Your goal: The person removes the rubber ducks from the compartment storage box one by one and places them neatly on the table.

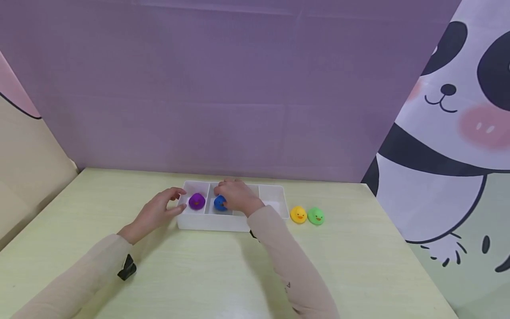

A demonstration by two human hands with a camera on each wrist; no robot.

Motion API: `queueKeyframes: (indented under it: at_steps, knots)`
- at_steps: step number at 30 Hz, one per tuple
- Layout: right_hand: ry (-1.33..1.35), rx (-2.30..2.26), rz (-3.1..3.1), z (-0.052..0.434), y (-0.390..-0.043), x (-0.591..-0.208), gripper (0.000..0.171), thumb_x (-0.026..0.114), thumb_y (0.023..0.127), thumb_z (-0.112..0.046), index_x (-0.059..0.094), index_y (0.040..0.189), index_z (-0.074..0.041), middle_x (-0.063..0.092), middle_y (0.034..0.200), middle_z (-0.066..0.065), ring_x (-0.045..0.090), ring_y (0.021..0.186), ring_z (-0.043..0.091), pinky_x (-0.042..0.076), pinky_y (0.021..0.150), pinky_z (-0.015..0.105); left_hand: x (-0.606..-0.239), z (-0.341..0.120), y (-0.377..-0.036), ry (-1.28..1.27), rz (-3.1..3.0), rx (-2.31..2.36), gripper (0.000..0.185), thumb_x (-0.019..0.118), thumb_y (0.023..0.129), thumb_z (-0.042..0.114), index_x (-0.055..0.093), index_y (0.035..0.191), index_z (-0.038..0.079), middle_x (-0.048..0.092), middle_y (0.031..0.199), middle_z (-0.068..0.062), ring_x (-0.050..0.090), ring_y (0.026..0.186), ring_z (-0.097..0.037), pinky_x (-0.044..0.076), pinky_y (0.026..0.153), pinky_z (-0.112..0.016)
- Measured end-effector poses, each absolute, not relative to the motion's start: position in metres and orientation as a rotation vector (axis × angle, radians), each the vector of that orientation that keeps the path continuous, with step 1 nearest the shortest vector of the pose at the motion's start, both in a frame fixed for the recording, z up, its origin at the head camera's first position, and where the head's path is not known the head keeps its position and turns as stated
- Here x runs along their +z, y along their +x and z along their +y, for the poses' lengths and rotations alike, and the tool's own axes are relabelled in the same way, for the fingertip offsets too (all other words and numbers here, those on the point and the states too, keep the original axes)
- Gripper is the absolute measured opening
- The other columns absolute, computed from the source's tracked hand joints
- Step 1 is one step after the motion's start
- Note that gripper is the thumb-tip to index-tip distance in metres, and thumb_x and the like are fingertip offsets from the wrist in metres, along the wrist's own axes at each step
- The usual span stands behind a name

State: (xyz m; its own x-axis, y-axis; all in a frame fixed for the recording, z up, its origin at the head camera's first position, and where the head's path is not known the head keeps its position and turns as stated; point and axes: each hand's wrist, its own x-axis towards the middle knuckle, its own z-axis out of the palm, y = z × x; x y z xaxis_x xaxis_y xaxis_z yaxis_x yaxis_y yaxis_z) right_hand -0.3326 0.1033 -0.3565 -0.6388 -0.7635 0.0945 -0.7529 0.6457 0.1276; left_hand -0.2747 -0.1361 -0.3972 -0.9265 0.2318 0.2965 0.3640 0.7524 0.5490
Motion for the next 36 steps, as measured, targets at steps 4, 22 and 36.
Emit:
queueKeyframes:
  at_steps: [4,22,36]
  knots:
    - [1.253,-0.126,-2.745,0.1011,-0.3311,-0.3554,0.021,0.068,0.078,-0.009,0.063,0.098,-0.014,0.065,0.099,0.001,0.054,0.096,0.019,0.047,0.083,0.039,-0.3973,-0.1361,-0.2751,-0.471,-2.743,-0.925,0.039,0.061,0.085,0.029,0.053,0.12,0.012,0.06,0.105,-0.009,0.054,0.089,-0.026,0.046,0.075,-0.039]
    - [1.229,-0.189,-2.769,0.0979,-0.3301,-0.3562,0.019,0.059,0.081,-0.003,0.064,0.095,-0.016,0.064,0.096,-0.003,0.052,0.091,0.018,0.046,0.083,0.04,-0.3958,-0.135,-0.2734,-0.46,-2.754,-0.918,0.039,0.06,0.086,0.029,0.053,0.12,0.012,0.06,0.106,-0.009,0.052,0.088,-0.025,0.045,0.075,-0.038]
    - [1.281,-0.272,-2.677,0.0994,-0.3289,-0.3543,0.018,0.07,0.077,-0.013,0.062,0.092,-0.016,0.061,0.09,-0.002,0.053,0.089,0.016,0.048,0.075,0.033,-0.3962,-0.1354,-0.2719,-0.459,-2.757,-0.939,0.04,0.059,0.086,0.029,0.052,0.121,0.011,0.059,0.107,-0.009,0.053,0.094,-0.028,0.045,0.078,-0.042]
